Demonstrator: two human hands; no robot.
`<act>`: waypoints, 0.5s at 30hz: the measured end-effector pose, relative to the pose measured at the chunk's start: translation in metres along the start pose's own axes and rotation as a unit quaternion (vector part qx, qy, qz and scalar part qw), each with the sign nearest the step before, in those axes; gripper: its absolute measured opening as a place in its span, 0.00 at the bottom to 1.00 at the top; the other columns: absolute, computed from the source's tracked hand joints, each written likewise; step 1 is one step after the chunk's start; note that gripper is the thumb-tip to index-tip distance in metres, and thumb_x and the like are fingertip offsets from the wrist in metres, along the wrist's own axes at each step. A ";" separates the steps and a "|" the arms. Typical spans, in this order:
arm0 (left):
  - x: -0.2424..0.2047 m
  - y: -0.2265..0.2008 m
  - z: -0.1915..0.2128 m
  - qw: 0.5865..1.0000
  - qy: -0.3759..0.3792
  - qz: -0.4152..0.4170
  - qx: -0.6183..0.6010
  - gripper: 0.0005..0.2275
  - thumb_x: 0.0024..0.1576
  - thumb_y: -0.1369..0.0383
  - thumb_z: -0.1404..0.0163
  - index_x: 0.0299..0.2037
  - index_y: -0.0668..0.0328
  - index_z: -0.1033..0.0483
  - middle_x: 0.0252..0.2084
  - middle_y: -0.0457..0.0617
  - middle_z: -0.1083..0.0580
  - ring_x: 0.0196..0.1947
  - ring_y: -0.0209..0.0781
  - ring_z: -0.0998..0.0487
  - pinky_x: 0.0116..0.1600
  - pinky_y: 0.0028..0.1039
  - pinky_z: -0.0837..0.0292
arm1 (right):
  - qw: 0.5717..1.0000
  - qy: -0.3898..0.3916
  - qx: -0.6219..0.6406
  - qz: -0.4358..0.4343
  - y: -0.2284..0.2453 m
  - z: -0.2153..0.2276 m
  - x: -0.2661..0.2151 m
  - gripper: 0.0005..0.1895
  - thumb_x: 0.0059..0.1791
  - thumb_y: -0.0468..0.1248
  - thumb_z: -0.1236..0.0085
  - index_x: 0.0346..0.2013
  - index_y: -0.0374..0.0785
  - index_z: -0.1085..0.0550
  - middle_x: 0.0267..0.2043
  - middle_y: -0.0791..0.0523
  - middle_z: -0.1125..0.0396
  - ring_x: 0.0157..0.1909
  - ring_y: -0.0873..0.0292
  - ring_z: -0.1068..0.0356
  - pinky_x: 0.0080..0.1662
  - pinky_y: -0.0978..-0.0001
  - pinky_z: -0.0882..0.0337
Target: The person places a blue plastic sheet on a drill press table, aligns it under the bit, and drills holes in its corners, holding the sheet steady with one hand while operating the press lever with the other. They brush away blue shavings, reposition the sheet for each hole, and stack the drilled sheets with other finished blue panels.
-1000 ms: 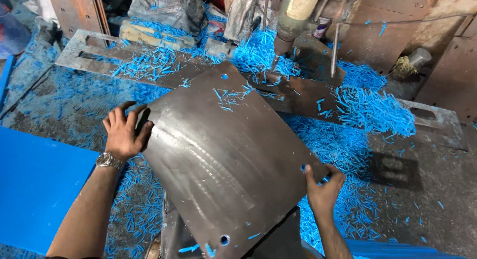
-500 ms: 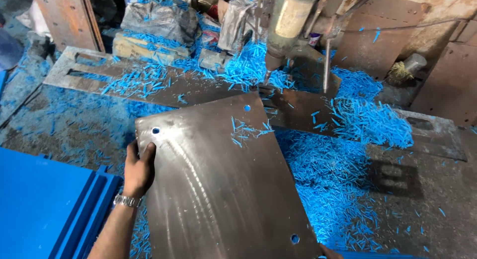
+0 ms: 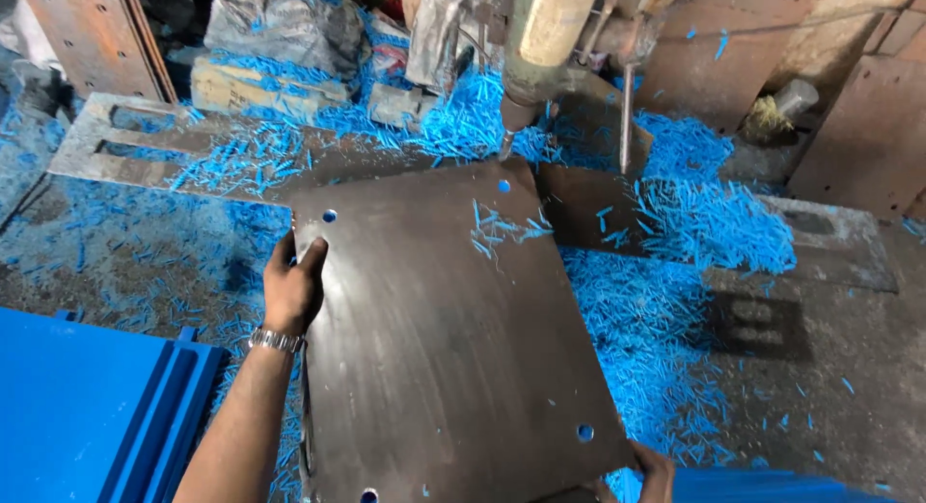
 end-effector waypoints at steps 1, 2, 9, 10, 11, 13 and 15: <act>0.002 -0.008 -0.005 0.998 -0.002 -0.013 0.056 0.29 0.58 0.62 0.47 0.67 0.72 0.36 0.63 0.65 0.30 0.60 0.52 0.27 0.61 0.33 0.31 | 1.000 -0.003 -0.008 0.005 0.046 -0.002 0.037 0.47 0.23 0.39 0.19 0.53 0.33 0.30 0.50 0.47 0.35 0.48 0.49 0.30 0.55 0.56 0.28; 0.007 -0.007 -0.009 0.998 0.000 -0.014 0.056 0.29 0.58 0.62 0.47 0.67 0.72 0.36 0.63 0.65 0.30 0.60 0.52 0.27 0.61 0.33 0.31 | 1.000 -0.004 -0.009 0.005 0.063 0.002 0.046 0.47 0.23 0.39 0.19 0.53 0.33 0.30 0.50 0.47 0.35 0.48 0.49 0.30 0.55 0.56 0.28; 0.015 -0.004 -0.009 0.995 -0.019 -0.033 0.088 0.29 0.59 0.60 0.47 0.67 0.70 0.36 0.64 0.66 0.30 0.61 0.54 0.28 0.63 0.35 0.33 | 0.999 0.051 -0.003 -0.004 0.072 -0.004 0.073 0.48 0.28 0.44 0.22 0.57 0.29 0.33 0.53 0.45 0.38 0.52 0.47 0.31 0.56 0.54 0.28; 0.013 -0.006 -0.009 0.992 -0.027 -0.022 0.124 0.32 0.58 0.56 0.47 0.68 0.70 0.37 0.65 0.67 0.32 0.65 0.57 0.30 0.66 0.37 0.35 | 0.999 0.034 0.006 -0.002 0.067 -0.004 0.073 0.49 0.26 0.43 0.21 0.56 0.29 0.33 0.54 0.46 0.37 0.51 0.48 0.30 0.54 0.56 0.27; 0.014 -0.006 -0.008 0.992 -0.031 -0.021 0.123 0.32 0.58 0.56 0.47 0.68 0.70 0.37 0.65 0.67 0.32 0.65 0.57 0.30 0.66 0.37 0.35 | 0.999 0.037 0.006 0.000 0.064 -0.007 0.075 0.49 0.26 0.43 0.21 0.56 0.29 0.33 0.54 0.46 0.37 0.51 0.48 0.30 0.54 0.56 0.27; 0.012 0.005 -0.008 0.989 -0.022 0.038 0.141 0.32 0.59 0.49 0.50 0.59 0.76 0.30 0.57 0.65 0.25 0.55 0.53 0.23 0.59 0.34 0.30 | 1.000 0.024 0.003 0.019 0.059 -0.005 0.073 0.51 0.25 0.40 0.21 0.58 0.29 0.33 0.55 0.45 0.37 0.50 0.49 0.30 0.52 0.58 0.26; 0.009 0.005 -0.008 0.991 -0.013 0.038 0.130 0.32 0.59 0.50 0.50 0.60 0.77 0.31 0.59 0.66 0.26 0.57 0.53 0.24 0.60 0.34 0.31 | 1.000 0.017 0.001 0.022 0.052 -0.005 0.068 0.51 0.25 0.43 0.21 0.58 0.29 0.33 0.54 0.44 0.37 0.50 0.47 0.30 0.52 0.56 0.25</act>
Point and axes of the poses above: each hand's wrist, its own x-axis towards the middle knuckle, its own z-axis out of the back of the hand, y = z × x, the point moved 6 cm from there along x, towards the middle knuckle
